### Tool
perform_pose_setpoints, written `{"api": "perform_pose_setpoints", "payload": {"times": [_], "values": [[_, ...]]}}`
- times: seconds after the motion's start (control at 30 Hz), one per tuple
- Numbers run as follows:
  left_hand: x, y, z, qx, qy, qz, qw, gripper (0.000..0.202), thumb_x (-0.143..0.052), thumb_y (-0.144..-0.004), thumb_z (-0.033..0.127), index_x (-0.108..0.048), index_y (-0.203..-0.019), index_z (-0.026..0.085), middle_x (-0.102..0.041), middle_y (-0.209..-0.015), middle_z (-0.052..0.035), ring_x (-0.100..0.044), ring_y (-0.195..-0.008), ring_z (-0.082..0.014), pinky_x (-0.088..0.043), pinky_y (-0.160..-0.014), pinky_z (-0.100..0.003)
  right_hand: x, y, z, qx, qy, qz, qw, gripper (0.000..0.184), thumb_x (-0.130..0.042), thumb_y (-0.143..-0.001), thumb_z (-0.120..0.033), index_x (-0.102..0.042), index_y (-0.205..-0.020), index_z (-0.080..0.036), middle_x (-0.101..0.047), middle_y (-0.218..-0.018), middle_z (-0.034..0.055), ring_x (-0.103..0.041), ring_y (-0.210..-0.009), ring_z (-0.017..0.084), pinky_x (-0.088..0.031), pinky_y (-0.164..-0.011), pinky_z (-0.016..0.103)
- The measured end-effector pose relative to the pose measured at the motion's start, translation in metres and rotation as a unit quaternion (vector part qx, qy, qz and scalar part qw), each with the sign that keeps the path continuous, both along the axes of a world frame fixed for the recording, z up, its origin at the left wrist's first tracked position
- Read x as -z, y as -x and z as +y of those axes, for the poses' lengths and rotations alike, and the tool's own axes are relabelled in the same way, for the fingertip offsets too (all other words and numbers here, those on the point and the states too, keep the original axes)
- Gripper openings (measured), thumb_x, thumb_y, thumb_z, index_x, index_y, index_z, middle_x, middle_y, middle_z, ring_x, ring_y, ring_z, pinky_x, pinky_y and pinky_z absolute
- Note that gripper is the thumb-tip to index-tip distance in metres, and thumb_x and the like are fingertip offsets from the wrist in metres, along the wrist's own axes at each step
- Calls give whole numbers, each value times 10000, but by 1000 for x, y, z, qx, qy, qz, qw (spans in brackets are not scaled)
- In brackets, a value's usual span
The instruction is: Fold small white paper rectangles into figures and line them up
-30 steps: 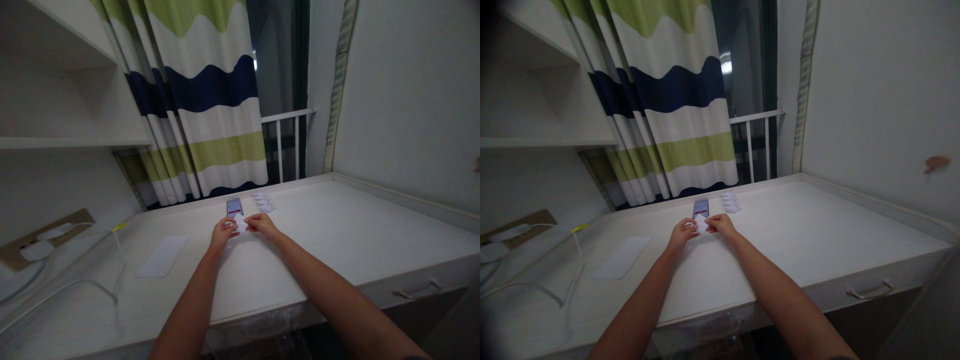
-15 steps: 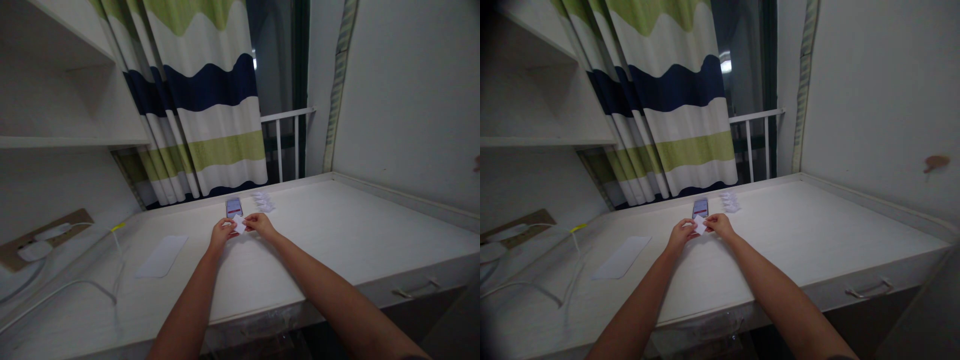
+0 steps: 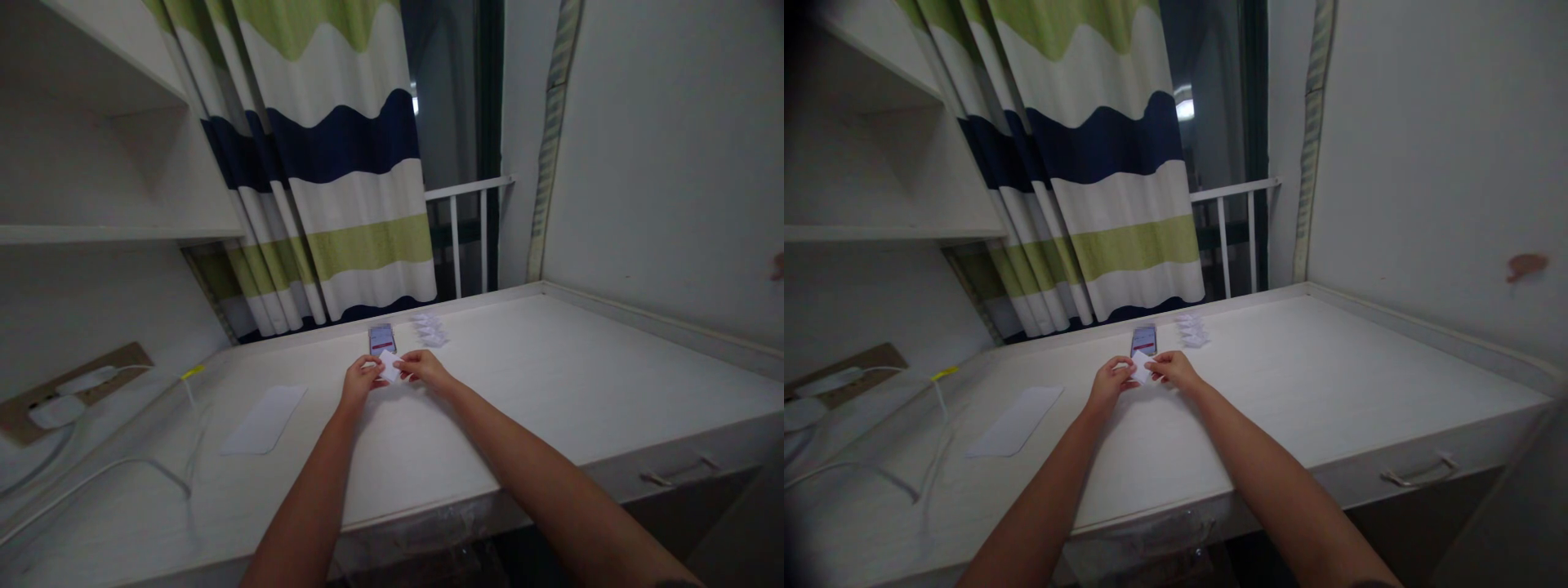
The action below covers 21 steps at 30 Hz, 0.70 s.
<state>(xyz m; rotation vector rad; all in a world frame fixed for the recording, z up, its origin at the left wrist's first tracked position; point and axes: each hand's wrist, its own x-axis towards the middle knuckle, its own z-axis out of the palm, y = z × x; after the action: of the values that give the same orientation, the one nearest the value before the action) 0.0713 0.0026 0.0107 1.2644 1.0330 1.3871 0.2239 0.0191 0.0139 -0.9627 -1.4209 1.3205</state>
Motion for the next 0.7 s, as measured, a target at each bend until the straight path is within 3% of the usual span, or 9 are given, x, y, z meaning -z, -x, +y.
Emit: {"api": "perform_pose_setpoints", "payload": {"times": [0.2,0.4,0.57,0.7], "values": [[-2,-1,-3,12,-3,15,1000,311,-692,-513,301,-505,-712,151,-616,-579,0,-590,-530,-131,-493,-511,-251,2,0,-1,-29,29,30,999,168,-692,-563,-246,-621,-641,-115,-610,-554,8,-535,-486,72,-407,-473,174],[0,-3,-3,12,22,19,1000,318,-691,-519,326,-507,-710,151,-621,-600,-14,-600,-553,-145,-493,-509,-263,8,3,6,-27,-8,32,999,190,-718,-481,-178,-564,-572,-117,-577,-499,-23,-512,-440,66,-425,-487,198],[1,-6,-4,-4,31,21,999,330,-715,-498,298,-478,-675,152,-619,-608,-12,-601,-552,-142,-496,-516,-266,11,5,10,-16,-51,7,999,163,-688,-497,-158,-547,-571,-124,-559,-490,-31,-502,-439,71,-399,-452,192],[2,-5,-2,6,16,16,1000,373,-731,-472,294,-476,-705,154,-624,-621,-11,-598,-552,-140,-493,-513,-259,13,5,12,-25,-42,21,999,183,-689,-495,-170,-533,-581,-130,-554,-509,-35,-506,-458,74,-419,-482,203]]}}
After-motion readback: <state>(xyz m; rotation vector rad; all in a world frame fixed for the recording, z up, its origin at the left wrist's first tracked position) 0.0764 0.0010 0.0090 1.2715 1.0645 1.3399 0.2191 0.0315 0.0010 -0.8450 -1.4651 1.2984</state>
